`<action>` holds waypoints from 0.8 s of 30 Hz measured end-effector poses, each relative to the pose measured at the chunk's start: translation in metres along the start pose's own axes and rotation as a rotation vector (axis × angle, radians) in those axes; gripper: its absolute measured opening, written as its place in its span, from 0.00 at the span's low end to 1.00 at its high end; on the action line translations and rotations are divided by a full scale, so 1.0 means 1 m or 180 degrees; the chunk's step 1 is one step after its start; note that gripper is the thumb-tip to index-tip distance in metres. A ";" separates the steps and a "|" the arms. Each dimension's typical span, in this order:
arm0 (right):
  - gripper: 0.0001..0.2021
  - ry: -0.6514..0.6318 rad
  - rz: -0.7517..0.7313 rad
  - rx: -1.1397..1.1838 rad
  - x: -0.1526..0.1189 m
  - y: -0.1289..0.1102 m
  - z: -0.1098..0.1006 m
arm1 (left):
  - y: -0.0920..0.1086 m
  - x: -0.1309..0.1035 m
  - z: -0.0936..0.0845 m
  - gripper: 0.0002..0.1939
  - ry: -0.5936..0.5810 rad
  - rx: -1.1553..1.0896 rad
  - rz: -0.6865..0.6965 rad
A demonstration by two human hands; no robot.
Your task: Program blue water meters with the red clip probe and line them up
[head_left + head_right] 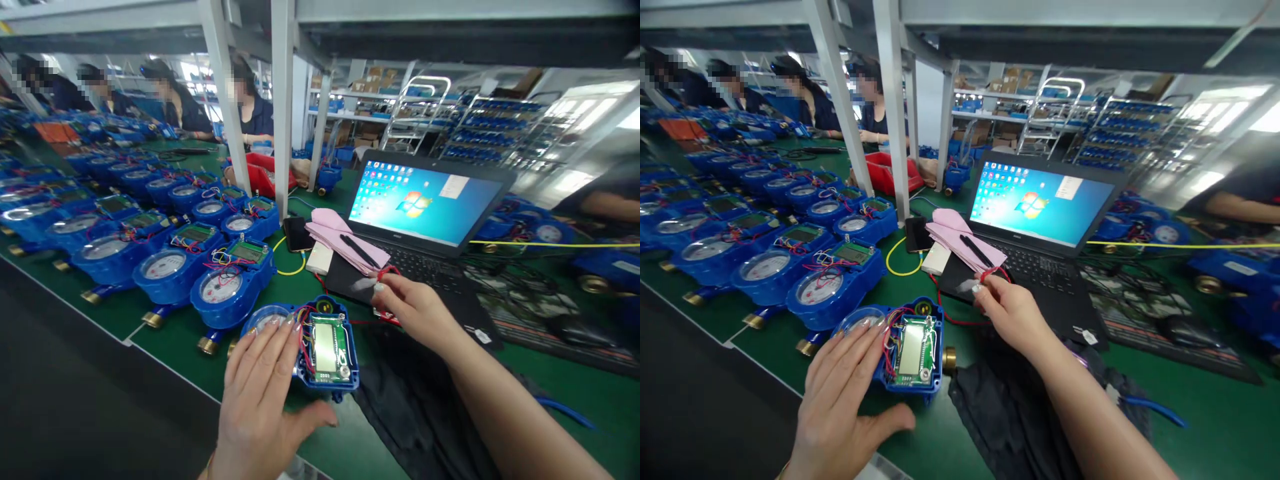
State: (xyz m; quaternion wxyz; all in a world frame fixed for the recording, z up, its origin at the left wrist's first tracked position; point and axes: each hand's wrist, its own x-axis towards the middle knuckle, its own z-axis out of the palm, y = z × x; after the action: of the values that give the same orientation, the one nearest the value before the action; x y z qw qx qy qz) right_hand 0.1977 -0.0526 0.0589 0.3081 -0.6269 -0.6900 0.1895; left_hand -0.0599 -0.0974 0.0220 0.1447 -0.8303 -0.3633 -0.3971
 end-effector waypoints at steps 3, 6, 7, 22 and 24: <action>0.16 -0.0350 0.0426 -0.1632 -0.011 0.016 -0.013 | -0.003 -0.001 -0.001 0.33 -0.0116 0.0131 0.0062; 0.17 0.0121 0.0296 -0.2123 -0.058 0.010 -0.021 | -0.005 -0.002 -0.002 0.24 -0.0185 0.0223 0.0069; 0.16 0.0204 0.0135 -0.2035 -0.079 0.005 -0.020 | -0.006 -0.003 -0.002 0.22 -0.0201 0.0247 0.0085; 0.34 0.0098 0.0060 -0.0122 -0.088 0.006 0.021 | -0.038 -0.014 -0.004 0.30 -0.0072 -0.0019 0.1035; 0.54 -0.0128 -0.0197 0.0417 -0.101 -0.010 0.025 | -0.047 -0.020 0.010 0.32 0.0219 0.0026 0.1323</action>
State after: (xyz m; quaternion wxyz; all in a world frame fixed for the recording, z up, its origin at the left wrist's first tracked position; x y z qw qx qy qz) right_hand 0.1763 -0.1499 0.0275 0.3403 -0.5798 -0.7012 0.2372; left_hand -0.0966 -0.0689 -0.0023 0.2392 -0.8727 -0.1807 -0.3853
